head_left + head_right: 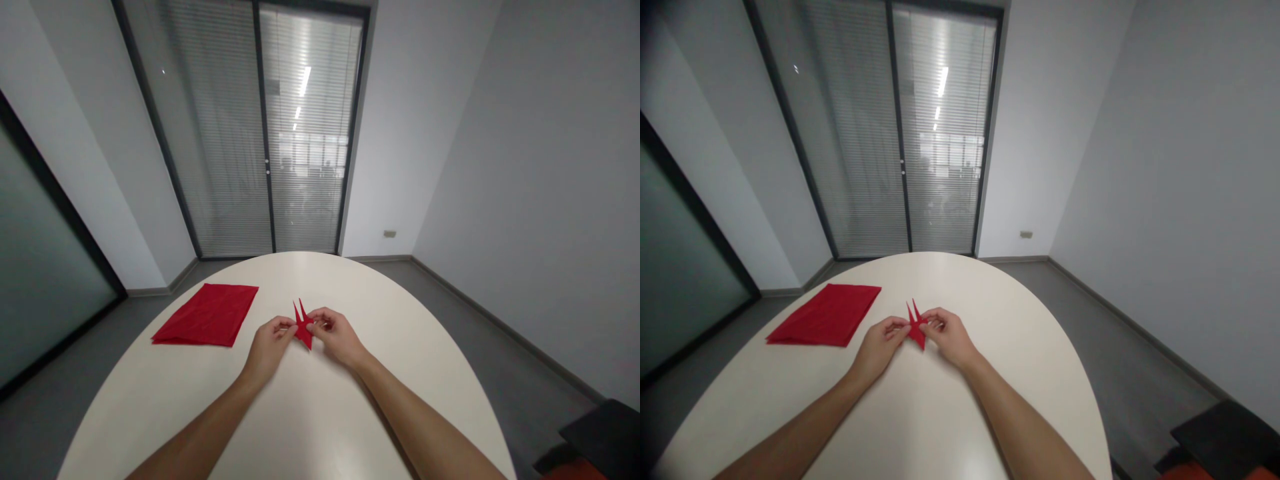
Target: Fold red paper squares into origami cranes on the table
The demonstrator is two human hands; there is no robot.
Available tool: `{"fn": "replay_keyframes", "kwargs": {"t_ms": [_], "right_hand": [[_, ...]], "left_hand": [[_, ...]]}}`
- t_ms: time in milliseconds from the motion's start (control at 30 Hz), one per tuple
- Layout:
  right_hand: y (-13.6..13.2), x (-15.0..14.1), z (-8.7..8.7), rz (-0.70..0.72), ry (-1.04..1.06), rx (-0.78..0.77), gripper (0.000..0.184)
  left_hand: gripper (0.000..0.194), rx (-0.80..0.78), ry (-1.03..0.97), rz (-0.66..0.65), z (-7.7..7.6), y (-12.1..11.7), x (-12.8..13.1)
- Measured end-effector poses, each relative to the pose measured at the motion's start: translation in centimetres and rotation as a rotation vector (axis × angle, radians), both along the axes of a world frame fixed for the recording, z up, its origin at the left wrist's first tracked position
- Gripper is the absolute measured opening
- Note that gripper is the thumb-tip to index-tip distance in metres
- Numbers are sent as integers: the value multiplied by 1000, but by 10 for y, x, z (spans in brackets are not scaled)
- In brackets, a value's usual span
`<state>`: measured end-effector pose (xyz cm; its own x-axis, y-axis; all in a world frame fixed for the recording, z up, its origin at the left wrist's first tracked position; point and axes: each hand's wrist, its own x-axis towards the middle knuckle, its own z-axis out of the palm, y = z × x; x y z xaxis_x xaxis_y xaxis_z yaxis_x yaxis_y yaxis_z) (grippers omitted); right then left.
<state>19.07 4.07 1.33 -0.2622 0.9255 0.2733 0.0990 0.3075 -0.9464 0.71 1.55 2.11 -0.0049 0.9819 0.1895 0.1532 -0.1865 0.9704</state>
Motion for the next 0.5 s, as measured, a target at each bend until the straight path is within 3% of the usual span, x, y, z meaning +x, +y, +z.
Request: {"fn": "replay_keyframes", "kwargs": {"t_ms": [500], "right_hand": [[4,1,-4,-45,64,12,23]], "left_hand": [[31,39,55,40,-7,0,0]]}}
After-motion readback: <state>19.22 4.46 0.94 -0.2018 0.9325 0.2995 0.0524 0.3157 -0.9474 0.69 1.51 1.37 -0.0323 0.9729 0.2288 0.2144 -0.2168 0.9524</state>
